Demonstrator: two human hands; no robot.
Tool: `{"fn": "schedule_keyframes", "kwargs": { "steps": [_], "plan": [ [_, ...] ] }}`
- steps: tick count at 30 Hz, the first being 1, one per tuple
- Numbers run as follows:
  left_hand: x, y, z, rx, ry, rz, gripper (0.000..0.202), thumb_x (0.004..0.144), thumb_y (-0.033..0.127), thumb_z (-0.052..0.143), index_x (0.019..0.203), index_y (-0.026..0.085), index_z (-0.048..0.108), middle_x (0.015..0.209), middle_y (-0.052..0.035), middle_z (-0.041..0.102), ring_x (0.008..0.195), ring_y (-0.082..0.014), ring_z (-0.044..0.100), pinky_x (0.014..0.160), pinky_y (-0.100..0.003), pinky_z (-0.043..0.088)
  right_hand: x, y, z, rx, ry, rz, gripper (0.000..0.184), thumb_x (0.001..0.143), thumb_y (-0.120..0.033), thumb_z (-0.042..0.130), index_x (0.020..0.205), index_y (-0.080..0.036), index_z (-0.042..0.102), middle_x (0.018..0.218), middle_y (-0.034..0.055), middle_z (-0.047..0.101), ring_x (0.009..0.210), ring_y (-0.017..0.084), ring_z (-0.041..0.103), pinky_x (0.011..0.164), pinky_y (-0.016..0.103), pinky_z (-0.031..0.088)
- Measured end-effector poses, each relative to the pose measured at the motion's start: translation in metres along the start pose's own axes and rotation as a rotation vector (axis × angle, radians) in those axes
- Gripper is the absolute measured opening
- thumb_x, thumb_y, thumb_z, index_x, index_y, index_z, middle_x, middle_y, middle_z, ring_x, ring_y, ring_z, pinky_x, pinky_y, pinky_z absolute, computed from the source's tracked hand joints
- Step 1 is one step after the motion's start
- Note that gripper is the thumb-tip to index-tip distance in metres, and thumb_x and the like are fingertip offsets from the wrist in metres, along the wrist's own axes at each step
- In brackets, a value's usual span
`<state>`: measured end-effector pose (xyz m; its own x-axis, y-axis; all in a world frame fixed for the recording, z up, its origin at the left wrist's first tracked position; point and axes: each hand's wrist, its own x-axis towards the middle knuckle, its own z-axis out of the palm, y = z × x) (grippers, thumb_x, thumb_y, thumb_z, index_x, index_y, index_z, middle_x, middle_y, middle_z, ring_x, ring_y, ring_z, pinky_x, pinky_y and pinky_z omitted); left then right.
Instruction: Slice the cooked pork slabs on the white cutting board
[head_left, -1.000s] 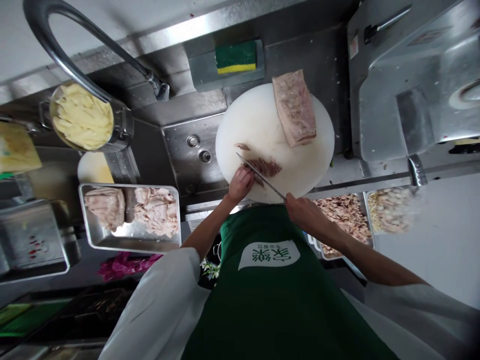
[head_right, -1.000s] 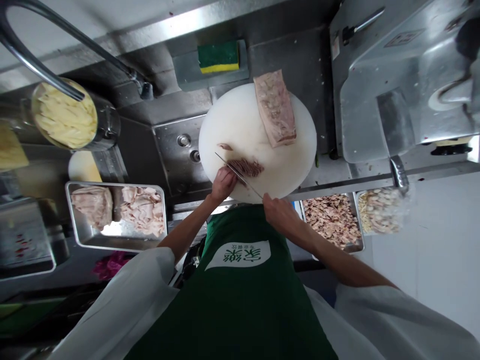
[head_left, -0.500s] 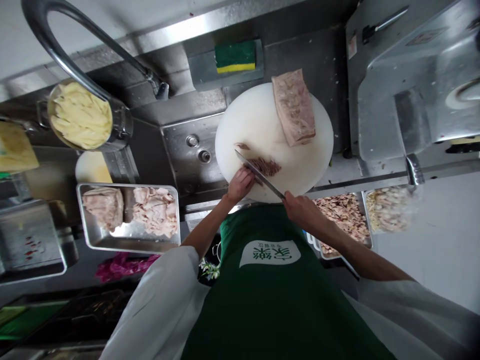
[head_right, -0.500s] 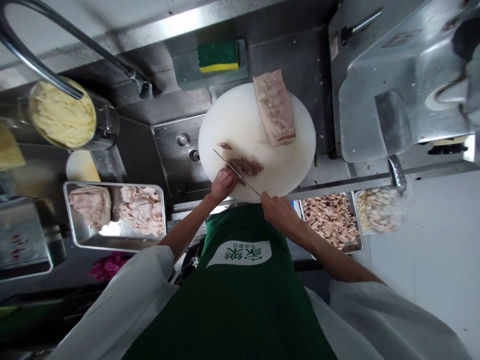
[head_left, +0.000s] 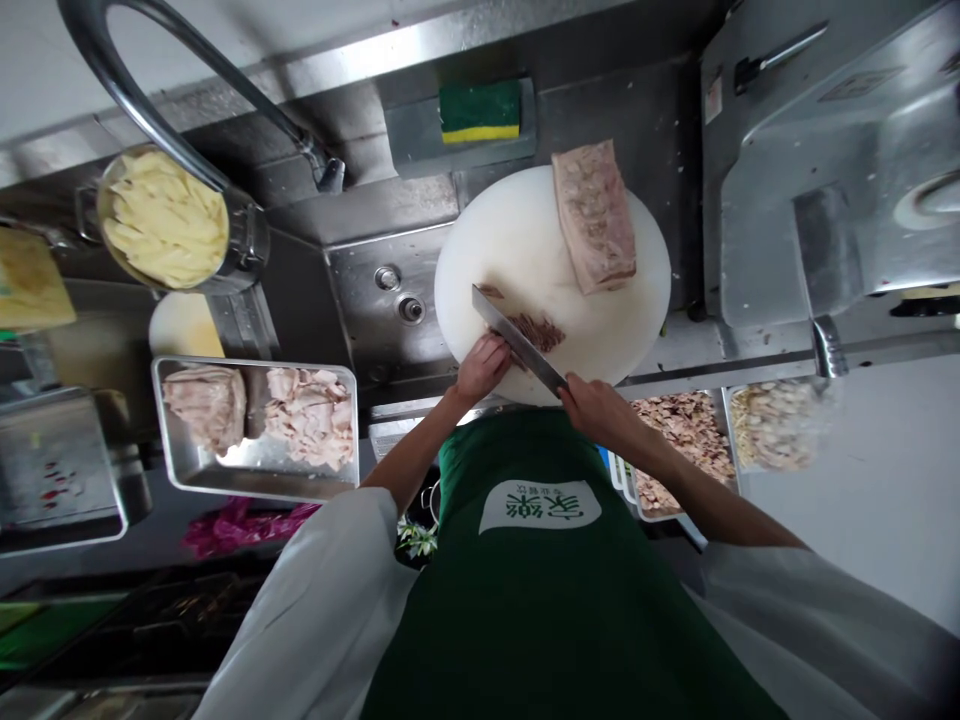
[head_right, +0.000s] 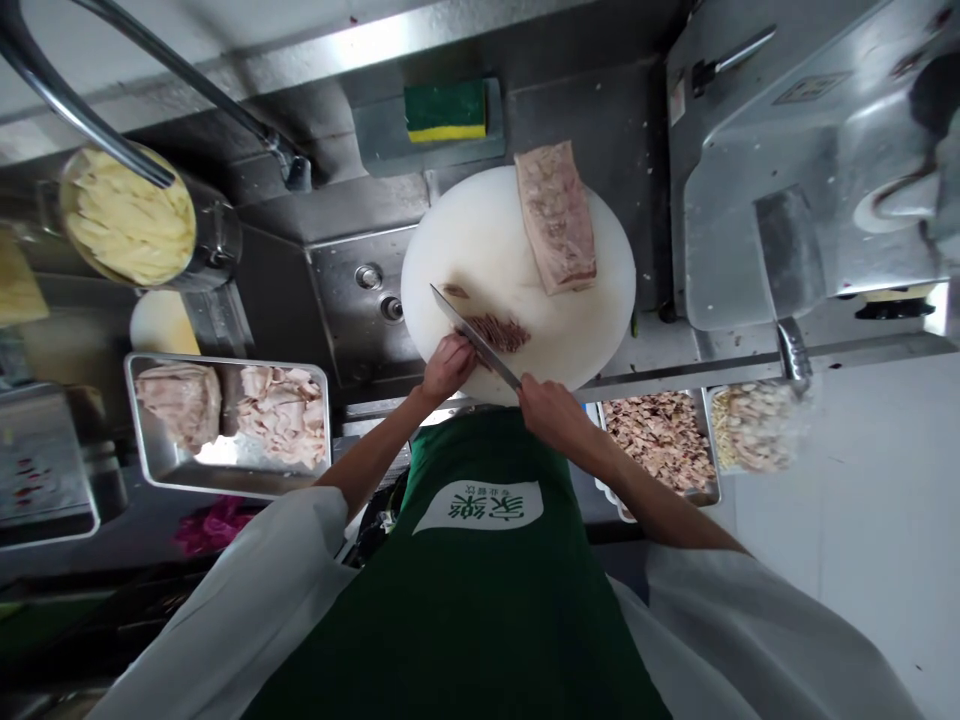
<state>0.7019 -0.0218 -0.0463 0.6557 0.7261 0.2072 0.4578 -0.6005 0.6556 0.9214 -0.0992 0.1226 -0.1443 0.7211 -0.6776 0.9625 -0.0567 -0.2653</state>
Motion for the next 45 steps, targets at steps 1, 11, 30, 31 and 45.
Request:
{"fn": "schedule_keyframes", "kwargs": {
  "steps": [1, 11, 30, 31, 45],
  "plan": [
    [0.000, 0.000, 0.000, -0.004, 0.002, 0.010, 0.024, 0.101, 0.031, 0.045, 0.109, 0.018, 0.063, 0.110, -0.0131, 0.065, 0.113, -0.0235, 0.060, 0.100, -0.049, 0.053, -0.009, 0.003, 0.003, 0.004, -0.010, 0.010, 0.030, 0.103, -0.030, 0.029, 0.107, -0.013, 0.055, 0.082, 0.0126, 0.070, 0.073, 0.023, 0.066, 0.064, 0.030, 0.036],
    [0.001, 0.000, -0.006, -0.028, 0.055, 0.029, 0.023, 0.101, 0.029, 0.046, 0.106, 0.017, 0.064, 0.108, -0.0124, 0.066, 0.109, -0.0221, 0.060, 0.097, -0.045, 0.053, 0.060, -0.022, 0.016, 0.155, 0.132, -0.019, 0.031, 0.102, -0.026, 0.031, 0.110, -0.010, 0.056, 0.097, 0.0178, 0.072, 0.088, 0.027, 0.068, 0.070, 0.031, 0.039],
    [0.004, -0.010, -0.007, -0.072, -0.021, 0.019, 0.025, 0.101, 0.031, 0.045, 0.105, 0.019, 0.065, 0.106, -0.0119, 0.066, 0.109, -0.0214, 0.061, 0.101, -0.046, 0.052, 0.060, -0.033, 0.009, 0.126, 0.110, -0.022, 0.034, 0.102, -0.025, 0.029, 0.114, -0.009, 0.057, 0.100, 0.0197, 0.072, 0.092, 0.028, 0.068, 0.073, 0.031, 0.041],
    [0.004, -0.008, -0.008, -0.068, -0.020, 0.014, 0.026, 0.101, 0.032, 0.044, 0.105, 0.018, 0.066, 0.105, -0.0120, 0.066, 0.108, -0.0214, 0.061, 0.101, -0.046, 0.052, 0.067, -0.034, 0.005, 0.141, 0.134, -0.034, 0.034, 0.102, -0.025, 0.030, 0.114, -0.008, 0.057, 0.102, 0.0197, 0.072, 0.094, 0.028, 0.068, 0.074, 0.031, 0.041],
    [0.106, -0.037, -0.083, 0.069, -0.200, -0.187, 0.022, 0.090, 0.022, 0.057, 0.105, 0.021, 0.073, 0.114, -0.0088, 0.066, 0.117, -0.0277, 0.052, 0.106, -0.051, 0.039, -0.020, 0.044, 0.026, 0.242, 0.385, 0.281, 0.028, 0.099, -0.036, 0.041, 0.093, -0.017, 0.060, 0.074, 0.0093, 0.068, 0.065, 0.021, 0.059, 0.060, 0.030, 0.026]
  ]
}}
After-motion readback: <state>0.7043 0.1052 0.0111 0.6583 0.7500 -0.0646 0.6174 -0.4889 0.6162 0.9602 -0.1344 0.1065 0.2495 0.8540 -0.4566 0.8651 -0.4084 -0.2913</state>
